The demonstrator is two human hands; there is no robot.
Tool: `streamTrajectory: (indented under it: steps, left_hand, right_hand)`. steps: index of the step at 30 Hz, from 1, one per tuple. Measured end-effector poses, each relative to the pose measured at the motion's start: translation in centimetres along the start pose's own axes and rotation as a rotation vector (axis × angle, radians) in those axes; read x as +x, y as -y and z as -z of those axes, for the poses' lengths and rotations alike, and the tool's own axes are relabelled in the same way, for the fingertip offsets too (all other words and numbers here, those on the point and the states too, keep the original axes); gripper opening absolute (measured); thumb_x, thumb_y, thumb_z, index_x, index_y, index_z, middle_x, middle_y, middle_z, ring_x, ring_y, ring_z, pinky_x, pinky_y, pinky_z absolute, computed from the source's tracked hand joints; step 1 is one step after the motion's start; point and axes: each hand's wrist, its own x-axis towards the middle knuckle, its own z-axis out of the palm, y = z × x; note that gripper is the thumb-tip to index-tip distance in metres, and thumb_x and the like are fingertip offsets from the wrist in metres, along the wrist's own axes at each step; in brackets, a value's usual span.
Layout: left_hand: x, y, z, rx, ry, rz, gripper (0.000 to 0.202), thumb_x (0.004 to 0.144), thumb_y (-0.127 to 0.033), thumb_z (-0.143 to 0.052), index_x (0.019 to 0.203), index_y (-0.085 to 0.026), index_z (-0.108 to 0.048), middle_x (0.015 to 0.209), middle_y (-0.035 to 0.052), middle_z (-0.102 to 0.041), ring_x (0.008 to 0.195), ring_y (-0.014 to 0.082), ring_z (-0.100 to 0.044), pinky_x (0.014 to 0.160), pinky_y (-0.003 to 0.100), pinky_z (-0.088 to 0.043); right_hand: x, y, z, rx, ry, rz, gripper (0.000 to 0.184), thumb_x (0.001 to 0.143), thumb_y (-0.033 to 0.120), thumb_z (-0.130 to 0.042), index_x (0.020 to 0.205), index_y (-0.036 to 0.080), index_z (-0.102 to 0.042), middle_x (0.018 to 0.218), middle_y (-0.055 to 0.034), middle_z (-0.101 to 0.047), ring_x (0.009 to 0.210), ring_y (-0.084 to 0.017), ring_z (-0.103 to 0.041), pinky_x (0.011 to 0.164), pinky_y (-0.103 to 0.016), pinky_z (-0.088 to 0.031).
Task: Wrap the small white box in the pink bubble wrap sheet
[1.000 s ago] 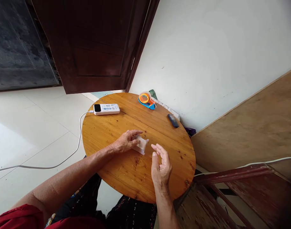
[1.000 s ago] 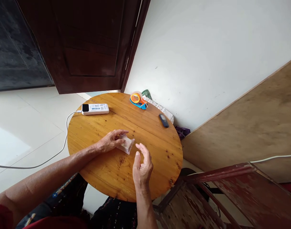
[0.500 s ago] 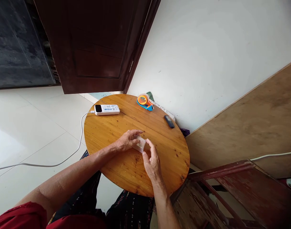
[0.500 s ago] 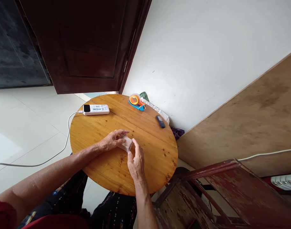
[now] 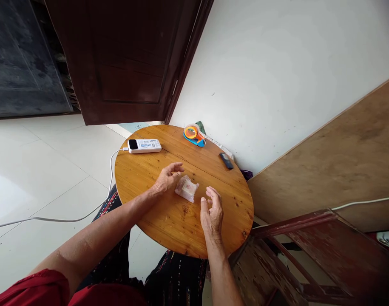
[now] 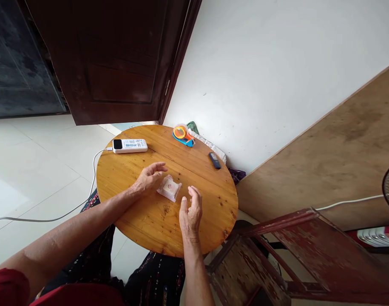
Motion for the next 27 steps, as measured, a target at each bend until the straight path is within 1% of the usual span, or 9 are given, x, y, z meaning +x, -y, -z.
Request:
streamTrajectory:
  steps: [2,3,5,8,10,13,19,27]
  left_hand:
    - [0.5,-0.4,0.3,-0.040,-0.123,0.007,0.038,0.068,-0.027,-0.070,0.105,-0.015,-0.068,0.088,0.0034,-0.070,0.079,0.0135,-0.061,0.077,0.025,-0.048]
    - [0.7,-0.5,0.5,-0.050,-0.164,0.013,0.035,0.067,-0.026,-0.070,0.100,-0.015,-0.068,0.083,0.0021,-0.069,0.079,0.0130,-0.060,0.076,0.024,-0.047]
    - [1.0,-0.7,0.7,-0.051,-0.205,0.026,0.031,0.065,-0.026,-0.068,0.094,-0.015,-0.069,0.079,0.0002,-0.067,0.071,0.0111,-0.057,0.070,0.023,-0.045]
    - [1.0,-0.8,0.8,-0.037,-0.222,0.039,0.026,0.062,-0.024,-0.067,0.087,-0.015,-0.070,0.068,-0.0022,-0.062,0.061,0.0099,-0.051,0.060,0.022,-0.040]
    - [0.9,-0.8,0.7,-0.030,-0.230,0.041,0.024,0.061,-0.021,-0.065,0.084,-0.015,-0.070,0.064,-0.0032,-0.059,0.059,0.0096,-0.048,0.058,0.022,-0.038]
    - [0.8,-0.9,0.6,-0.023,-0.233,0.039,0.023,0.060,-0.020,-0.063,0.082,-0.015,-0.070,0.064,-0.0034,-0.060,0.059,0.0093,-0.048,0.058,0.022,-0.038]
    - [0.8,-1.2,0.6,-0.013,-0.235,0.031,0.020,0.061,-0.021,-0.063,0.079,-0.014,-0.068,0.068,-0.0025,-0.062,0.061,0.0089,-0.049,0.062,0.022,-0.039]
    - [0.7,-1.2,0.6,0.021,-0.216,0.018,0.017,0.061,-0.019,-0.063,0.077,-0.014,-0.068,0.065,-0.0028,-0.062,0.060,0.0090,-0.049,0.062,0.022,-0.041]
  right_hand:
    - [0.0,-0.3,-0.1,0.000,-0.006,-0.012,0.034,0.087,0.026,-0.050,0.119,0.018,-0.061,0.125,-0.0144,-0.063,0.110,-0.026,-0.063,0.094,-0.049,-0.053]
    - [0.0,-0.5,-0.2,-0.001,-0.004,-0.015,0.034,0.087,0.026,-0.050,0.118,0.018,-0.061,0.125,-0.0146,-0.063,0.109,-0.026,-0.063,0.094,-0.049,-0.053]
    - [0.1,-0.7,-0.3,-0.004,-0.001,-0.015,0.033,0.087,0.026,-0.050,0.116,0.018,-0.062,0.125,-0.0146,-0.063,0.109,-0.026,-0.063,0.094,-0.049,-0.053]
    - [0.1,-1.0,-0.4,-0.006,0.004,-0.019,0.032,0.086,0.027,-0.050,0.113,0.018,-0.064,0.124,-0.0145,-0.063,0.108,-0.026,-0.063,0.095,-0.050,-0.053]
    - [0.2,-1.2,-0.6,-0.001,0.012,-0.033,0.032,0.085,0.027,-0.050,0.111,0.017,-0.065,0.124,-0.0153,-0.062,0.106,-0.026,-0.064,0.093,-0.050,-0.054]
    - [0.2,-1.3,-0.8,0.011,0.014,-0.048,0.032,0.084,0.027,-0.050,0.109,0.016,-0.066,0.123,-0.0163,-0.062,0.103,-0.027,-0.065,0.090,-0.049,-0.056]
    - [0.4,-1.7,-1.0,0.010,0.024,-0.063,0.032,0.083,0.028,-0.050,0.107,0.016,-0.068,0.122,-0.0155,-0.062,0.102,-0.026,-0.065,0.093,-0.049,-0.055]
    - [0.4,-1.9,-1.1,0.009,0.030,-0.076,0.029,0.083,0.028,-0.051,0.102,0.017,-0.070,0.122,-0.0157,-0.062,0.098,-0.025,-0.066,0.093,-0.048,-0.056]
